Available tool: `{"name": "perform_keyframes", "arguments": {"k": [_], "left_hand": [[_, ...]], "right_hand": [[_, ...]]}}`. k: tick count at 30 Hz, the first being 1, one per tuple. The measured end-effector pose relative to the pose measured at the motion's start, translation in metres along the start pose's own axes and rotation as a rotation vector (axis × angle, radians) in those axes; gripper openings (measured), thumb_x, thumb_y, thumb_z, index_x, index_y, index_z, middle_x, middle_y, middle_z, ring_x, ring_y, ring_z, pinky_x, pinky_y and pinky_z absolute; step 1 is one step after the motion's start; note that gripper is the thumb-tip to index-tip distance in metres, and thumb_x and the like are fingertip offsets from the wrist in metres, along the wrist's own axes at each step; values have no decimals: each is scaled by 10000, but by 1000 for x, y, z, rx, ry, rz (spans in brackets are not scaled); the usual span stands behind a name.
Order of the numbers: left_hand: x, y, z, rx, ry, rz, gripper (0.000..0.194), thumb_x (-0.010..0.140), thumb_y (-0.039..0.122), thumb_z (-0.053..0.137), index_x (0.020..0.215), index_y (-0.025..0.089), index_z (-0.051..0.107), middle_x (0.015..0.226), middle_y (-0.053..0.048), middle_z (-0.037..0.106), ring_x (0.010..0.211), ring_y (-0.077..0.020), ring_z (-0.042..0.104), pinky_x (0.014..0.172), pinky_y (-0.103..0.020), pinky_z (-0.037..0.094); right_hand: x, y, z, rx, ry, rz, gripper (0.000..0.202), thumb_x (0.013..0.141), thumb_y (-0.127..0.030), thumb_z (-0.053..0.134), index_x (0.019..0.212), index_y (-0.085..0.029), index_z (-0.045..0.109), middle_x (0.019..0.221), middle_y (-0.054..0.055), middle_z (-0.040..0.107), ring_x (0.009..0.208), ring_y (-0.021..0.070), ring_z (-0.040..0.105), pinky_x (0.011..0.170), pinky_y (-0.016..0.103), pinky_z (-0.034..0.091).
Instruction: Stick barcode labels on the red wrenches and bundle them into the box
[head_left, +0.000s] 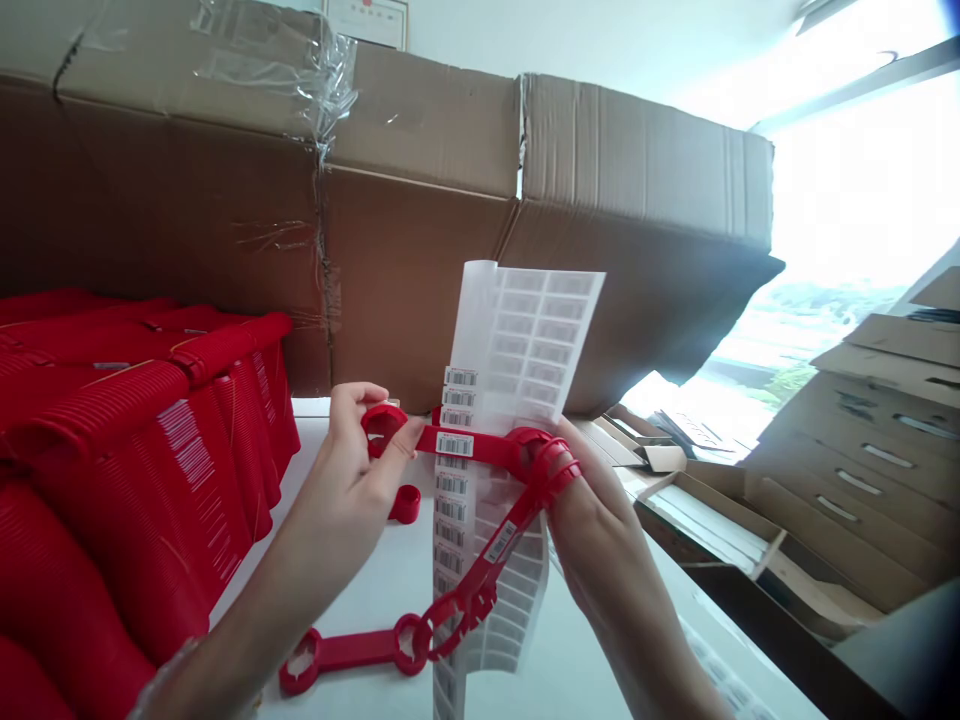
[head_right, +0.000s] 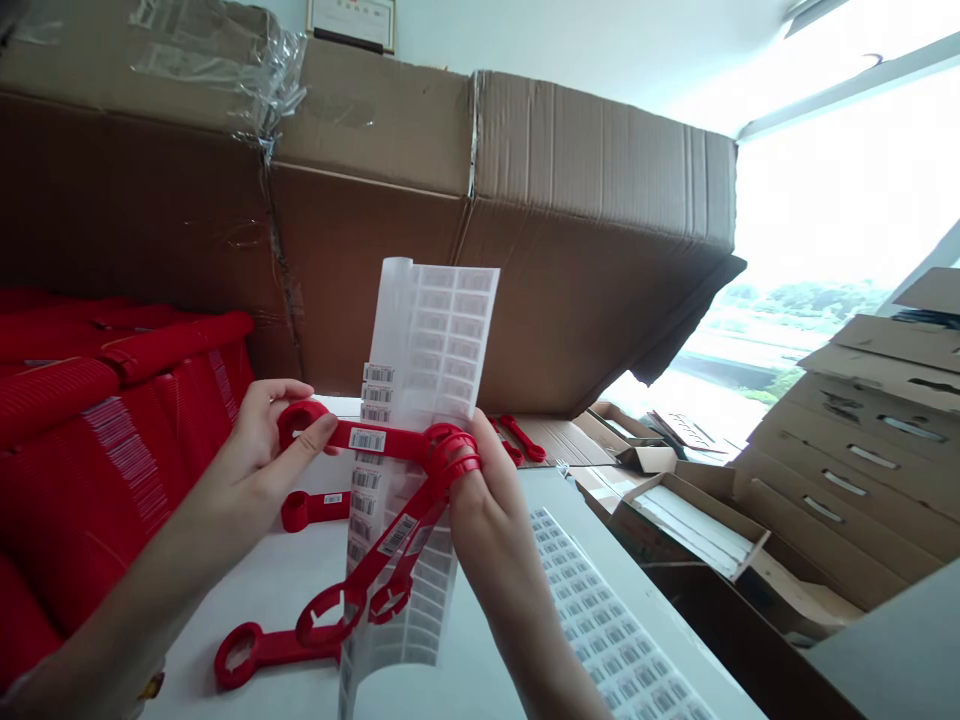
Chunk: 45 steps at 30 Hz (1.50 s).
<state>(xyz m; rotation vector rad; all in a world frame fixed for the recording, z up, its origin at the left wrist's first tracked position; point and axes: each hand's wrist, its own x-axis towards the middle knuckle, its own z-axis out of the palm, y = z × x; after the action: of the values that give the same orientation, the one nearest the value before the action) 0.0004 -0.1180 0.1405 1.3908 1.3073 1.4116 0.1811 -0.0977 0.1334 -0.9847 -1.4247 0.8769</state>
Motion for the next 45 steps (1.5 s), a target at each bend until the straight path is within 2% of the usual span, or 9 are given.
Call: {"name": "perform_keyframes", "arguments": {"k": [4,7,13,17,25,29,37,41,45], "left_hand": [[3,9,-11,-70,84,-67,425,855,479,752,1087,272,464,824,53,598,744,-124,597,619,-203,487],[5,14,-21,-205,20,-158,466,815,441,807,1122,266,504,861,19,676,808,-159,666,612,-208,511],[5,23,-33,-476,-24,-181,151,933,297,663,822,195,645,856,-7,675,827,-116,662,778,-185,598],[2,21,-35,-515,-34,-283,98,904,306,694,886,210,702,958,-40,728,884,-173,718,712,-209,624],[-2,19,-40,-536,-145,-255,392,669,296,928,1003,303,723,1014,-16,737,824,-192,739,627,-256,645],[-1,21,-45,-415,-175,-198,294,768,337,839,1009,284,679,945,-15,709,859,-214,724,662,-292,639],[5,9,-32,320,122,21,388,873,645,611,1101,333,634,1307,-1,659,1181,-299,627,781,-326,554],[1,5,-19,342,25,23,296,912,621,590,1021,359,675,1147,48,720,990,-229,690,667,-272,517],[4,-2,-15,267,103,119,200,892,531,677,887,335,716,973,64,746,938,-173,692,709,-220,523]], "right_hand": [[5,-2,-4,48,-101,103,285,1001,-438,548,1181,-272,695,1212,66,718,1086,245,674,904,380,575],[10,-1,-7,81,-180,160,284,977,-442,576,1108,-236,721,1123,92,754,1023,266,705,824,374,587],[17,6,-9,123,-162,215,258,938,-429,632,939,-201,754,990,102,772,879,243,718,709,315,570],[19,10,-9,187,-185,272,222,927,-361,656,842,-177,746,853,71,747,774,188,678,657,262,534],[26,22,-15,269,-252,385,185,915,-338,678,830,-182,732,829,50,737,737,171,669,651,264,536],[26,12,-17,223,-304,345,177,916,-349,694,931,-184,757,952,78,765,852,208,706,742,301,562],[-4,-6,-12,-219,-169,39,210,1039,-402,467,1077,-255,612,1133,56,687,952,218,645,783,340,563],[-14,-4,-6,-318,-165,-35,203,1070,-352,402,932,-256,515,972,8,654,879,181,610,692,279,521],[-20,-5,-1,-360,-173,-66,193,1074,-317,383,916,-260,478,897,-13,623,766,161,579,597,268,476]]}}
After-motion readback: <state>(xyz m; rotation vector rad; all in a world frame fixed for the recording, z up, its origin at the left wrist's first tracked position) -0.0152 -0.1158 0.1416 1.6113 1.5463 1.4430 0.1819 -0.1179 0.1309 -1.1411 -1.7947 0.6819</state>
